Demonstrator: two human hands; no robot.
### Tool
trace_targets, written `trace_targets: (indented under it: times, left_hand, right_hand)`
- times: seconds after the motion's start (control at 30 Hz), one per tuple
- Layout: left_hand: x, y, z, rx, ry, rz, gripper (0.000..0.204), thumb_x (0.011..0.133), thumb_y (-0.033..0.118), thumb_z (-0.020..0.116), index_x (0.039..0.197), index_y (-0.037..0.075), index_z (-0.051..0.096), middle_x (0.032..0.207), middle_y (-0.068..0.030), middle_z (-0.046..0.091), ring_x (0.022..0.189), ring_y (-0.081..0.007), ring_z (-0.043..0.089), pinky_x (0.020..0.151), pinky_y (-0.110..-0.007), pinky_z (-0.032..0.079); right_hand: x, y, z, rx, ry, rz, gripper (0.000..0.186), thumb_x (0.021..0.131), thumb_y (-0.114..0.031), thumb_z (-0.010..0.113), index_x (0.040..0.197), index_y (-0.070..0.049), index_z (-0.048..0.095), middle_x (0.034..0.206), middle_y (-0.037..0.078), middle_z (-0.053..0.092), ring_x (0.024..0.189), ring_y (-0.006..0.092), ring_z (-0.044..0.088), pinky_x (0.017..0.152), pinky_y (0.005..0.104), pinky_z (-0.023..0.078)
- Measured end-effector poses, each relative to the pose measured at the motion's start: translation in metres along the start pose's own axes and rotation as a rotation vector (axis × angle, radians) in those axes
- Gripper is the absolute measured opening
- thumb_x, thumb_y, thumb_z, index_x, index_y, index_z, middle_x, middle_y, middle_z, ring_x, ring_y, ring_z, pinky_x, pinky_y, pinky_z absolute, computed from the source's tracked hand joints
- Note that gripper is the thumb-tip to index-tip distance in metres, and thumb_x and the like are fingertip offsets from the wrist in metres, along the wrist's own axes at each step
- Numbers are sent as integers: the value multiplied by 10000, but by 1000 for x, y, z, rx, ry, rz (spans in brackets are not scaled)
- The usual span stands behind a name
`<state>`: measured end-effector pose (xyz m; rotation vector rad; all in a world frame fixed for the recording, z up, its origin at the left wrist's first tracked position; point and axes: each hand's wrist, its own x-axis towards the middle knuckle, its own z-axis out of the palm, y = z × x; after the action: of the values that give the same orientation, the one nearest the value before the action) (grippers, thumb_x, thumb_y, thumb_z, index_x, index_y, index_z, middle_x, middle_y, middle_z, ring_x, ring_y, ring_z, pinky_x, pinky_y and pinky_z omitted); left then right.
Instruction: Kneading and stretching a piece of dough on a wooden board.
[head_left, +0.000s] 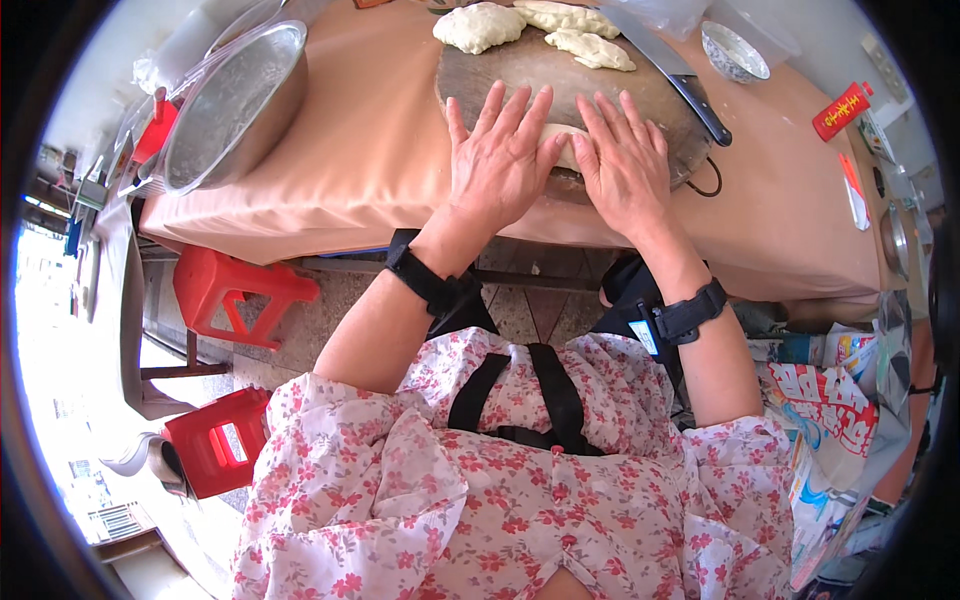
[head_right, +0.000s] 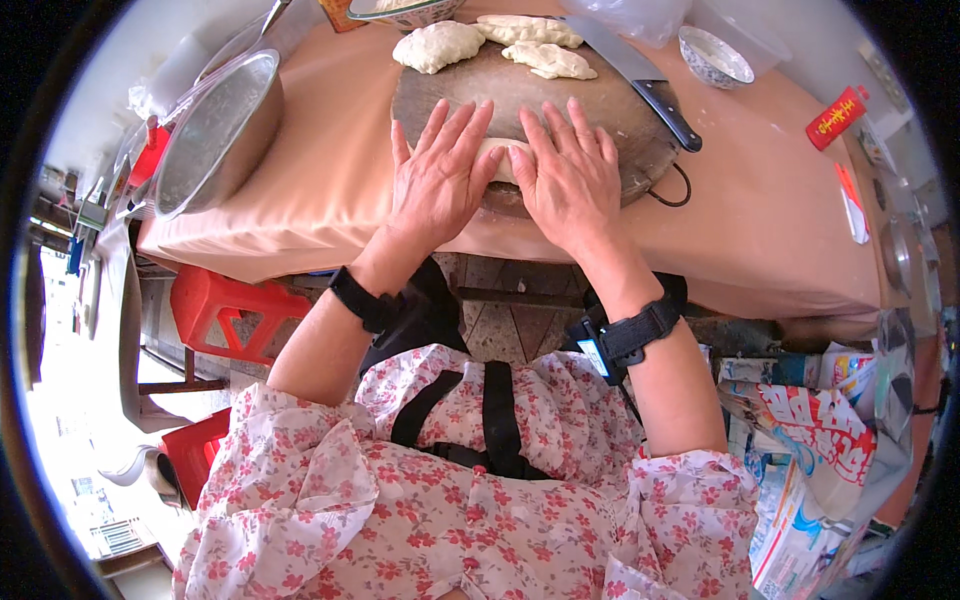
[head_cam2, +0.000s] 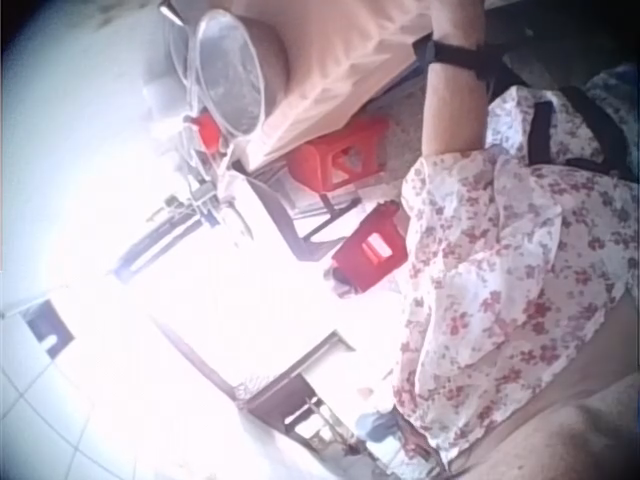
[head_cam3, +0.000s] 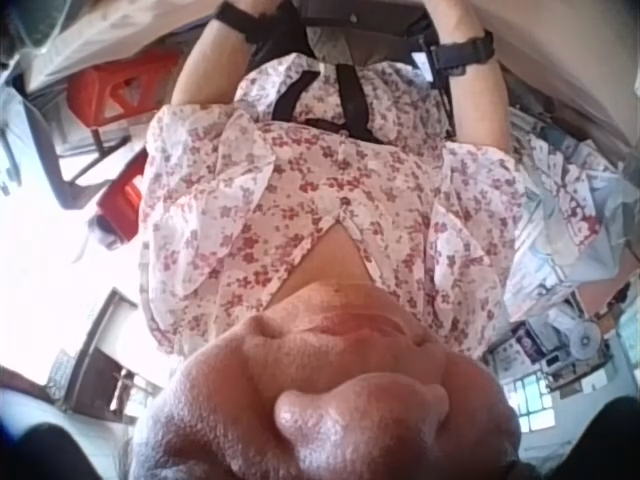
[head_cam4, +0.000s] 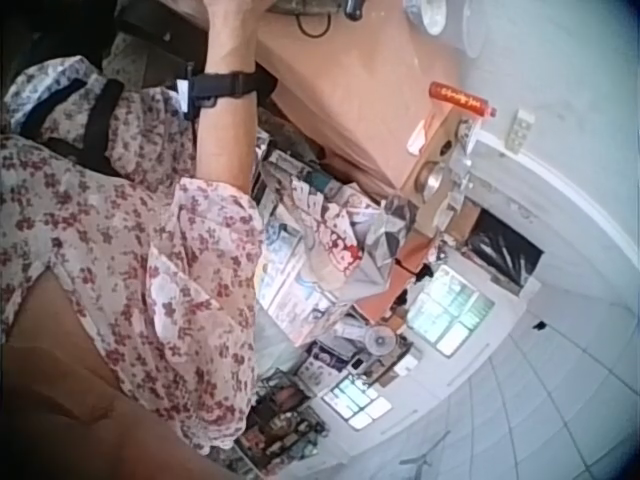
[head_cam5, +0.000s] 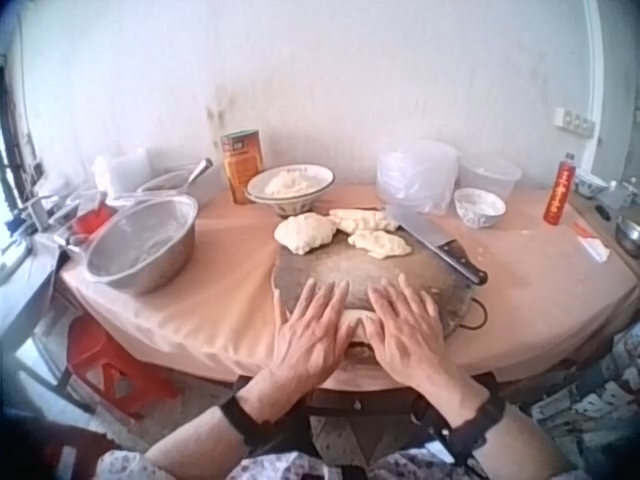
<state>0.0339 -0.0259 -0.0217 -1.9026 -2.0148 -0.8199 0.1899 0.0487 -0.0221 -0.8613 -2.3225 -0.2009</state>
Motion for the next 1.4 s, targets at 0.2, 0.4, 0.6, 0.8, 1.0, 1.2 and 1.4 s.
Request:
trace_targets:
  times: [0.2,0.4,0.6,0.8,1.0,1.2,1.4]
  left_hand:
    - [7,-1,-1,2,9,18,486,984,416,444,1383,139,468,1377,-109,514,1328,-357,413,1083,-659,173]
    - [12,-4,-1,13,-8,21,468,984,408,451,1365,139,487,1367,-103,524,1318,-351,428,1062,-655,219]
    - [15,-5,0,-12,-10,22,458,984,411,448,1357,149,499,1350,-94,541,1310,-349,438,1064,-645,226]
    - [18,-5,-1,-8,-31,11,465,986,431,430,1360,164,498,1346,-86,547,1311,-348,438,1069,-643,223]
    - [20,-7,-1,-6,-63,4,474,986,446,415,1362,170,499,1340,-77,553,1313,-340,438,1073,-638,224]
    - [24,-6,-2,1,-74,2,472,984,455,415,1358,182,506,1334,-75,558,1313,-329,441,1079,-630,225]
    - [25,-8,-1,1,-81,0,485,981,477,403,1355,188,515,1338,-73,555,1314,-327,439,1086,-624,221]
  right_hand:
    - [3,1,0,8,1,-4,421,980,-356,442,1304,-106,538,1319,150,556,1307,355,429,1015,516,340]
    - [7,2,2,1,-28,5,420,983,-358,430,1293,-102,548,1307,144,567,1304,350,437,1015,528,332]
    - [8,3,3,5,-50,15,420,985,-358,420,1290,-102,553,1307,142,567,1305,351,436,1022,536,327]
    - [10,3,2,12,-68,25,428,987,-367,406,1285,-101,560,1298,128,575,1304,344,439,1031,531,320]
    - [12,4,4,15,-66,29,431,988,-372,399,1260,-93,583,1282,116,588,1299,337,446,1023,527,324]
    - [14,4,3,7,-80,33,432,989,-375,395,1251,-95,595,1280,110,589,1300,326,446,1021,521,327]
    - [14,6,7,-2,-71,31,436,988,-381,389,1245,-101,602,1284,107,588,1297,322,450,1021,519,326]
